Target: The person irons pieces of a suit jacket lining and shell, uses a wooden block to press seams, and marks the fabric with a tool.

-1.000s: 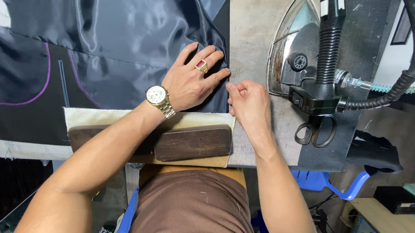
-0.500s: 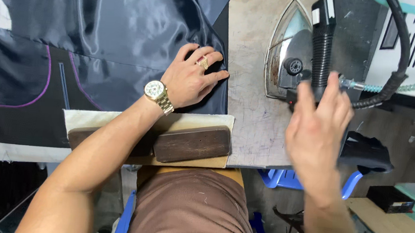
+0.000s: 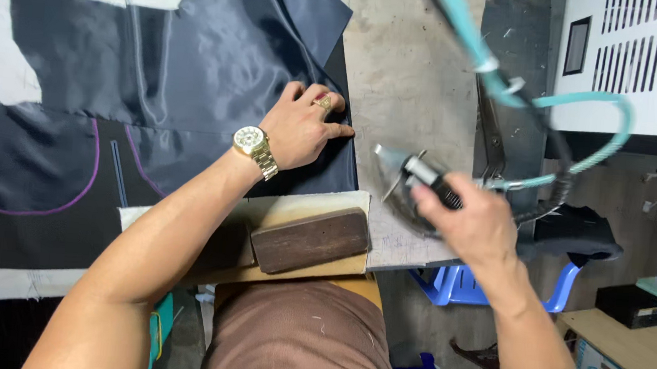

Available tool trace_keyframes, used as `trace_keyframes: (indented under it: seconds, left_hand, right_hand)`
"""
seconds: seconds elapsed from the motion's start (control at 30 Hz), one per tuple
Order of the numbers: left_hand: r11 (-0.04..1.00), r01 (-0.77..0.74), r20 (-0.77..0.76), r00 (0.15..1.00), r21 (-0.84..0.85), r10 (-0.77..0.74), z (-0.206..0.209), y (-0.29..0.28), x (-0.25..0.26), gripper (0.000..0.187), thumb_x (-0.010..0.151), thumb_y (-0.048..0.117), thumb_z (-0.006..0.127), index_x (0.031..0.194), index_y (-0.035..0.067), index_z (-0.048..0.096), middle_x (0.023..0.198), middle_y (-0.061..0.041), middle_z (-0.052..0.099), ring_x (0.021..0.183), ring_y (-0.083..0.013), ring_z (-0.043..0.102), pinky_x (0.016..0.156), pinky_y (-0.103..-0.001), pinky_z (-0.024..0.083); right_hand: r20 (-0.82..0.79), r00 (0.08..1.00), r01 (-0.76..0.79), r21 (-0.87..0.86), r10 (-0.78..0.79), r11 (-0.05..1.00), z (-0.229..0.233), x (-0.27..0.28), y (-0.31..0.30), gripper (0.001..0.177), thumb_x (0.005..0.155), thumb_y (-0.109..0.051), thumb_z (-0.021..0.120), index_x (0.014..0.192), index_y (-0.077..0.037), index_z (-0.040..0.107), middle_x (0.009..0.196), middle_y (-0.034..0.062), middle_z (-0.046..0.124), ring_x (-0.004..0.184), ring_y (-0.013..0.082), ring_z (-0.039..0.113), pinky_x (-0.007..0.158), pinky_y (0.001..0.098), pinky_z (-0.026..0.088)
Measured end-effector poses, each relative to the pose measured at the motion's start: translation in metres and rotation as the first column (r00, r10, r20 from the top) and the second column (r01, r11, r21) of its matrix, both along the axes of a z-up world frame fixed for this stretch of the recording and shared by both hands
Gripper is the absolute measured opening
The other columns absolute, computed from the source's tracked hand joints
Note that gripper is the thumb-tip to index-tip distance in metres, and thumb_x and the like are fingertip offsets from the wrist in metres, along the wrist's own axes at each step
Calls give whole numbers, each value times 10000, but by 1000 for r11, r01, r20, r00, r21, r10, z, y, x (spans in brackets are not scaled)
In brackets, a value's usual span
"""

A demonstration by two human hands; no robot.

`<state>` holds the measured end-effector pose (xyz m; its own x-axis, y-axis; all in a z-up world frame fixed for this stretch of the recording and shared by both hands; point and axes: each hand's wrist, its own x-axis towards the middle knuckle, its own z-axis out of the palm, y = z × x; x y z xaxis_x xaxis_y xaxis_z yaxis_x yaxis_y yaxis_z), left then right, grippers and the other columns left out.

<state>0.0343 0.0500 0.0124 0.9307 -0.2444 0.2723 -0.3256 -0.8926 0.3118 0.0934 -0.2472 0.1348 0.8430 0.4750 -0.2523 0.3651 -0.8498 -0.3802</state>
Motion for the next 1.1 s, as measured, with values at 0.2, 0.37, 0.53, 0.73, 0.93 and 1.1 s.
trace_keyframes:
  seconds: [0.2,0.37,0.53,0.73,0.93,1.1]
  left_hand:
    - [999,35,-24,999,18,-35,3,6,6,283,878,170,642,1019,383,765,1119,9,555,1118,-222,521,895,-431,365]
    - [998,57,-19,998,-20,-58,0,8,13,304,890,154,625,1039,377,768,1099,4,553,1084,-227,528,875,-430,366]
    - [997,54,-10,998,-50,-54,1,11,18,320,902,121,604,1093,326,758,1086,-9,542,1028,-236,528,848,-415,365]
    - [998,28,9,1000,-63,-27,-3,12,22,294,912,119,598,1094,281,762,1043,-17,541,973,-239,537,814,-407,376]
    - [997,32,2,999,-73,-32,-5,11,19,255,944,145,586,1083,277,753,1031,-13,533,958,-245,517,825,-409,369]
    - [998,48,15,999,-52,-47,2,12,20,229,981,149,572,1086,245,752,1060,-22,527,994,-241,519,832,-407,362]
  right_hand:
    - [244,899,-365,-45,364,930,-10,-17,-2,475,915,-653,663,850,-187,601,635,44,605,648,254,692,568,409,571]
    - [14,954,-298,-97,301,950,19,-21,33,480,977,-620,594,910,-145,601,644,60,624,614,279,706,577,446,580]
    - [-182,977,-133,-139,107,981,14,-23,39,431,1053,-554,552,967,-134,598,651,68,603,606,288,700,599,429,566]
    - [-104,993,38,-181,-58,983,11,-16,29,424,1072,-559,574,924,-163,566,554,8,555,508,235,623,527,351,487]
    - [-257,965,46,3,-44,999,17,-19,15,416,991,-532,658,912,-124,644,571,45,579,497,222,633,485,338,495]
    - [-141,978,-168,-90,155,982,26,-21,35,560,1054,-636,443,940,-121,632,666,30,552,547,214,593,552,364,539]
